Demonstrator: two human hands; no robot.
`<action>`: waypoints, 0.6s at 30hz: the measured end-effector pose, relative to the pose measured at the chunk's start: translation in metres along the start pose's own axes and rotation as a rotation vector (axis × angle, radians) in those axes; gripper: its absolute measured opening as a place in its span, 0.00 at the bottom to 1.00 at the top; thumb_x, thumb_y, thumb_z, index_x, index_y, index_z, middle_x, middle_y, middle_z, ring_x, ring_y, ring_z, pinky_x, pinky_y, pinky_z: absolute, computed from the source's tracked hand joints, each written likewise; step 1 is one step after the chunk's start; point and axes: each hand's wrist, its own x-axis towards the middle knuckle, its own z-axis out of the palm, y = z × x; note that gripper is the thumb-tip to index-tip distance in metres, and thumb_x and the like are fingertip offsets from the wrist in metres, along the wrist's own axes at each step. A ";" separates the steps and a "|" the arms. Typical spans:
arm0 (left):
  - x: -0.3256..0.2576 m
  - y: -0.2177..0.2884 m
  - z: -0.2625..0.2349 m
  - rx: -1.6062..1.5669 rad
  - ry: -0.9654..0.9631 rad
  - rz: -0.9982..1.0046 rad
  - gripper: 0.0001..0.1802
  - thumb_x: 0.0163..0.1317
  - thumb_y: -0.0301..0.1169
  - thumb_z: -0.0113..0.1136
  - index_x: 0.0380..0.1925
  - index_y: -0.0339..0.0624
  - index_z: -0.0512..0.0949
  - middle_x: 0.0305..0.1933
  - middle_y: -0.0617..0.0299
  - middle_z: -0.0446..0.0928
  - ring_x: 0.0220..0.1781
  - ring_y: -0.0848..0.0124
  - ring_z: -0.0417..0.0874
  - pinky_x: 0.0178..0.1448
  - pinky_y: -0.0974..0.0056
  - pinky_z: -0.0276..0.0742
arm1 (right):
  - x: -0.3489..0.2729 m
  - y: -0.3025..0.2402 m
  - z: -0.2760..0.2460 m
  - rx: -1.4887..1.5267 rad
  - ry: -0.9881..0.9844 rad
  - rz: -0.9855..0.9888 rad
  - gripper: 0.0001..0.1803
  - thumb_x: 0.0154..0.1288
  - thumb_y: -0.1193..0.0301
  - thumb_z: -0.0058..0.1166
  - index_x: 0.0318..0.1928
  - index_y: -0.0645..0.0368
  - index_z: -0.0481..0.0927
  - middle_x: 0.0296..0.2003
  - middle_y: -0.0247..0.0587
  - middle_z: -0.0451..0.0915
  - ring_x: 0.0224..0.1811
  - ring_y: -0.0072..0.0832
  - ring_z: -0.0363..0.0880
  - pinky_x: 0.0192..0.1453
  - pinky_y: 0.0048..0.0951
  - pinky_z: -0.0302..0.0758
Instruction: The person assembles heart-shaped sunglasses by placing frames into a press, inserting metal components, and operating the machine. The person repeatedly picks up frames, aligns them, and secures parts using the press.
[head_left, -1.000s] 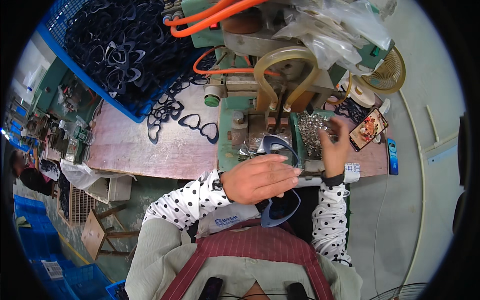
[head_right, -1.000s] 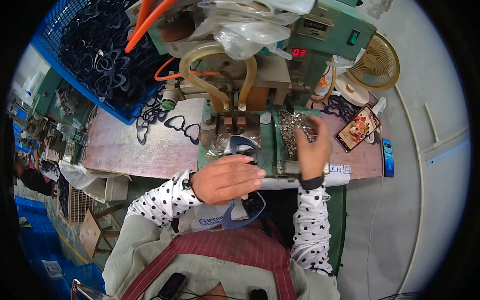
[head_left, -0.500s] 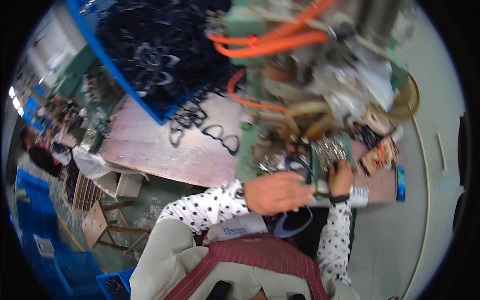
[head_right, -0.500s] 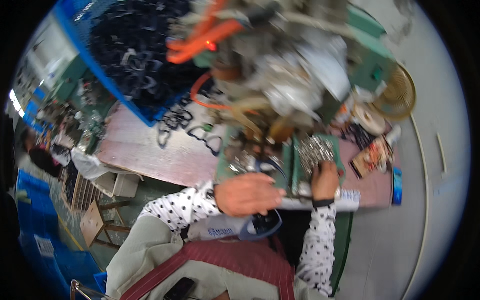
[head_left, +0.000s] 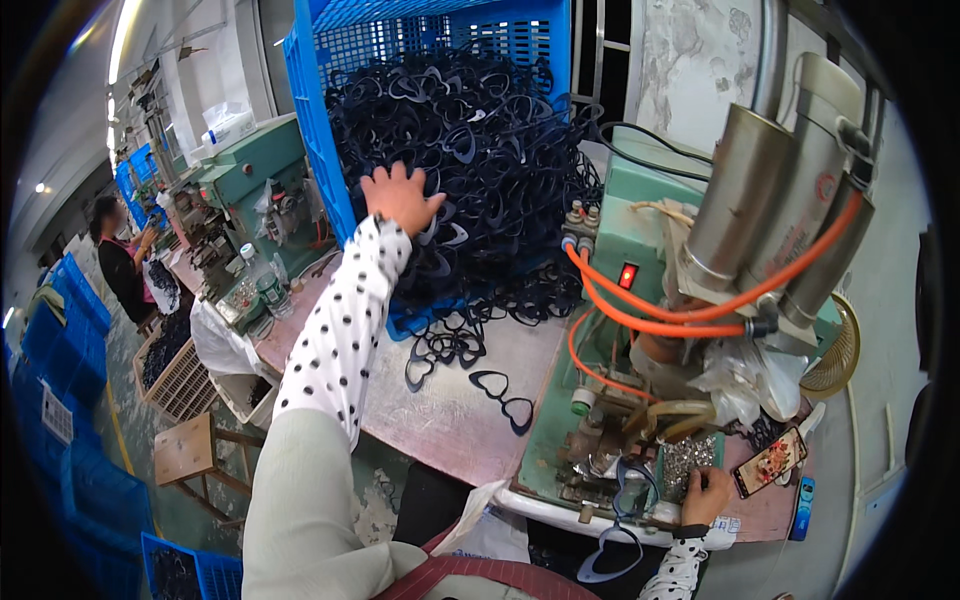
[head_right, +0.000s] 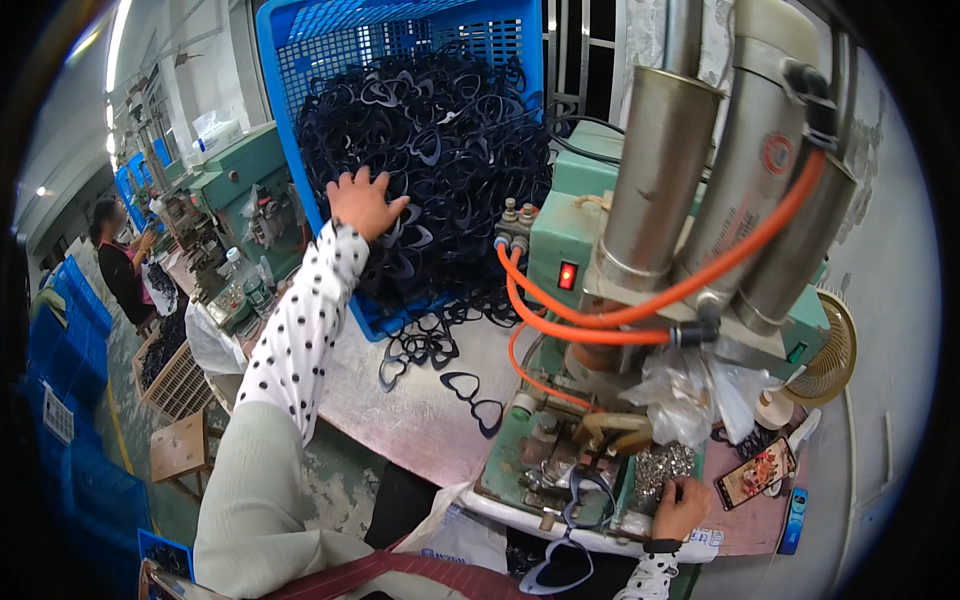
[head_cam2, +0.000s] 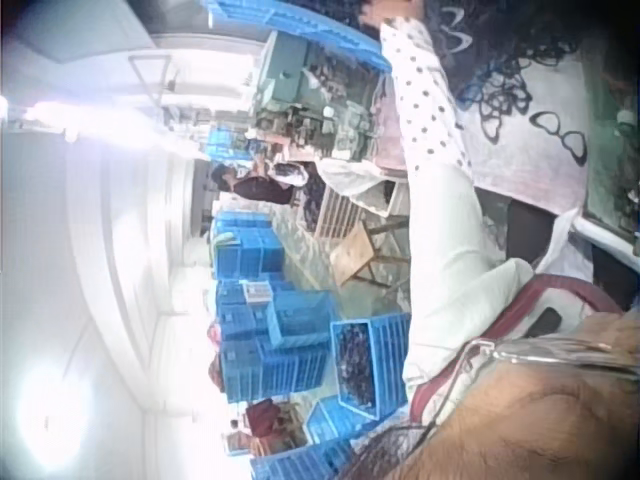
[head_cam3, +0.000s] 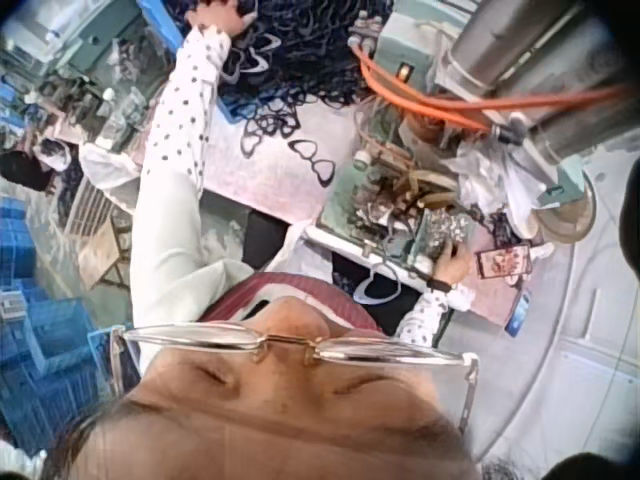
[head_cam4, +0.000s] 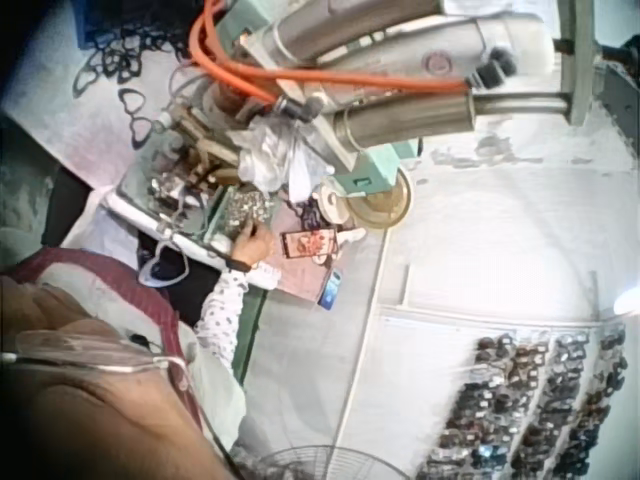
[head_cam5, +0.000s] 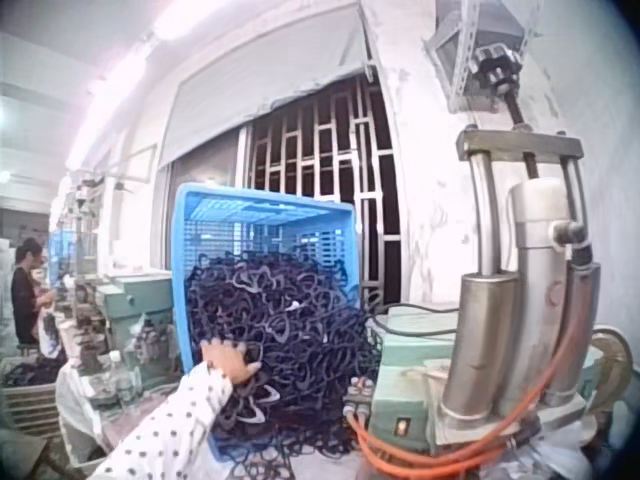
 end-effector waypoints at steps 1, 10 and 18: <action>0.026 0.001 0.015 -0.029 -0.255 -0.056 0.41 0.54 0.61 0.60 0.63 0.49 0.69 0.63 0.50 0.72 0.61 0.51 0.74 0.63 0.45 0.66 | -0.002 -0.002 -0.005 -0.030 0.005 0.036 0.07 0.49 0.74 0.64 0.30 0.58 0.79 0.32 0.45 0.78 0.42 0.45 0.74 0.49 0.44 0.67; 0.020 0.008 0.078 -0.321 -0.540 -0.143 0.62 0.40 0.57 0.69 0.74 0.50 0.49 0.69 0.49 0.67 0.63 0.46 0.75 0.69 0.33 0.59 | -0.004 0.004 -0.002 -0.115 0.074 -0.007 0.05 0.51 0.74 0.63 0.29 0.59 0.80 0.31 0.44 0.80 0.42 0.45 0.74 0.50 0.43 0.68; -0.070 0.033 0.087 -0.303 -0.295 -0.063 0.53 0.43 0.52 0.71 0.70 0.58 0.57 0.68 0.56 0.65 0.61 0.46 0.75 0.69 0.22 0.42 | 0.006 -0.003 -0.005 -0.068 -0.062 -0.049 0.06 0.55 0.68 0.64 0.31 0.56 0.82 0.32 0.44 0.81 0.42 0.46 0.75 0.48 0.45 0.69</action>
